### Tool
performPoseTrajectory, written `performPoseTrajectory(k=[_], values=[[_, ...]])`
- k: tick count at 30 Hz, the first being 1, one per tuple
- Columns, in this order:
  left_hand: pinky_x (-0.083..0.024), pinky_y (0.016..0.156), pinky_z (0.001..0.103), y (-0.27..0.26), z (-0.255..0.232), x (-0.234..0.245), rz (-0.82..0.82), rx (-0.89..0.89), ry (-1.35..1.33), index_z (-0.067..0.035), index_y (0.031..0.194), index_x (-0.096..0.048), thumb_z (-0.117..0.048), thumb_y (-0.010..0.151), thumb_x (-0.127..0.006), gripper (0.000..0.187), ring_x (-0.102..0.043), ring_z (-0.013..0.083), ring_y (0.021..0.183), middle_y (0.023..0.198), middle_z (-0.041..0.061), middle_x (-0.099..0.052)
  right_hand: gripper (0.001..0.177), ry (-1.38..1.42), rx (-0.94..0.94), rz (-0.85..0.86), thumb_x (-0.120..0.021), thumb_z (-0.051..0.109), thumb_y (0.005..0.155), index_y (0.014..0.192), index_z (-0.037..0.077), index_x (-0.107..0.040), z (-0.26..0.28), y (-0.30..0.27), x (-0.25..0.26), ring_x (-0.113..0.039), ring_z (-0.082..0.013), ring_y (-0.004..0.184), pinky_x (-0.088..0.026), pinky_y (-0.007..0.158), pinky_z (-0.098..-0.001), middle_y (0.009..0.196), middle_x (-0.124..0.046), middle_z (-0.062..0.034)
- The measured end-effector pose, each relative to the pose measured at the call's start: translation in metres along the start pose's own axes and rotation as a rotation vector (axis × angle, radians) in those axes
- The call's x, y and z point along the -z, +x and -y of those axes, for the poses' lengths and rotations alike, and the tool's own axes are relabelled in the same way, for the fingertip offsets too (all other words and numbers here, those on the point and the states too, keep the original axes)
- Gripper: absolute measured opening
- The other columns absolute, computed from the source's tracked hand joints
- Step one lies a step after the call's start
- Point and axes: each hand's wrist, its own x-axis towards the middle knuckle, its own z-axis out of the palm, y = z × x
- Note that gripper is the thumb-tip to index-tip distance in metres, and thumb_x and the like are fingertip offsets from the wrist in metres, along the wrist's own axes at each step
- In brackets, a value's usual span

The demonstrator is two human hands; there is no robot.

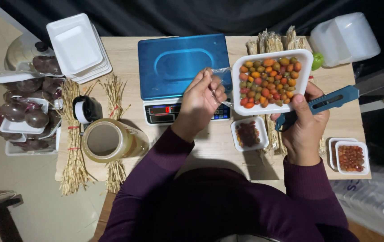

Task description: Weighing and adjusting the quantity of food items and packaging materials on a digital scale.

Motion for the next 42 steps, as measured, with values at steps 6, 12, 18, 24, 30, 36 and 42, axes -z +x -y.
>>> performPoseTrajectory(k=[6, 12, 18, 24, 30, 36, 42], values=[[-0.039, 0.064, 0.027, -0.003, -0.001, 0.001, -0.008, -0.004, 0.002, -0.014, 0.104, -0.051, -0.019, 0.108, -0.051, 0.006, -0.046, 0.0144, 0.068, 0.078, 0.001, -0.046, 0.060, -0.007, -0.016, -0.001, -0.082, 0.035, 0.087, 0.131, 0.001, -0.059, 0.000, -0.001, 0.001, -0.071, -0.0230, 0.077, -0.063, 0.049, -0.0235, 0.121, -0.066, -0.0179], [-0.040, 0.063, 0.027, -0.005, -0.001, -0.002, -0.030, -0.003, 0.023, -0.014, 0.103, -0.051, -0.019, 0.108, -0.051, 0.007, -0.047, 0.0139, 0.067, 0.078, 0.001, -0.048, 0.063, 0.009, -0.023, 0.000, -0.083, 0.036, 0.085, 0.132, 0.000, -0.059, 0.002, -0.001, 0.001, -0.070, -0.0222, 0.072, -0.063, 0.049, -0.0236, 0.120, -0.067, -0.0184], [-0.041, 0.064, 0.027, -0.005, 0.001, 0.000, -0.021, 0.006, 0.014, -0.013, 0.105, -0.052, -0.019, 0.109, -0.050, 0.007, -0.048, 0.0144, 0.068, 0.078, 0.002, -0.048, 0.062, 0.018, -0.045, -0.013, -0.083, 0.035, 0.085, 0.131, 0.002, -0.059, 0.002, -0.001, 0.004, -0.071, -0.0217, 0.075, -0.064, 0.050, -0.0238, 0.120, -0.067, -0.0175], [-0.041, 0.065, 0.027, -0.004, 0.002, 0.003, -0.017, 0.016, 0.015, -0.014, 0.105, -0.052, -0.020, 0.108, -0.051, 0.007, -0.048, 0.0145, 0.068, 0.078, 0.002, -0.049, 0.059, 0.028, -0.034, 0.000, -0.082, 0.033, 0.086, 0.130, 0.001, -0.060, 0.000, 0.000, 0.006, -0.070, -0.0228, 0.070, -0.063, 0.049, -0.0245, 0.116, -0.068, -0.0182], [-0.041, 0.063, 0.027, -0.004, 0.004, 0.005, -0.039, 0.016, 0.017, -0.014, 0.103, -0.052, -0.019, 0.108, -0.051, 0.007, -0.048, 0.0143, 0.067, 0.078, 0.001, -0.049, 0.059, 0.033, -0.054, -0.015, -0.083, 0.032, 0.086, 0.130, 0.002, -0.059, -0.004, 0.001, 0.009, -0.070, -0.0223, 0.066, -0.063, 0.047, -0.0250, 0.114, -0.069, -0.0186], [-0.041, 0.062, 0.026, 0.001, 0.014, 0.016, -0.074, -0.012, 0.066, -0.016, 0.103, -0.053, -0.021, 0.108, -0.052, 0.008, -0.048, 0.0128, 0.067, 0.080, 0.000, -0.051, 0.056, 0.139, -0.100, 0.036, -0.084, 0.027, 0.085, 0.128, -0.001, -0.061, 0.000, 0.004, 0.002, -0.068, -0.0231, 0.062, -0.061, 0.044, -0.0251, 0.115, -0.068, -0.0211], [-0.051, 0.057, 0.026, 0.023, 0.065, 0.049, -0.006, -0.097, 0.075, -0.015, 0.106, -0.055, -0.033, 0.109, -0.052, 0.018, -0.063, 0.0142, 0.066, 0.078, -0.001, -0.056, 0.030, 0.189, -0.268, 0.069, -0.071, 0.015, 0.095, 0.122, 0.003, -0.065, -0.039, 0.005, 0.007, -0.075, -0.0344, 0.065, -0.067, 0.046, -0.0413, 0.098, -0.072, -0.0206]])
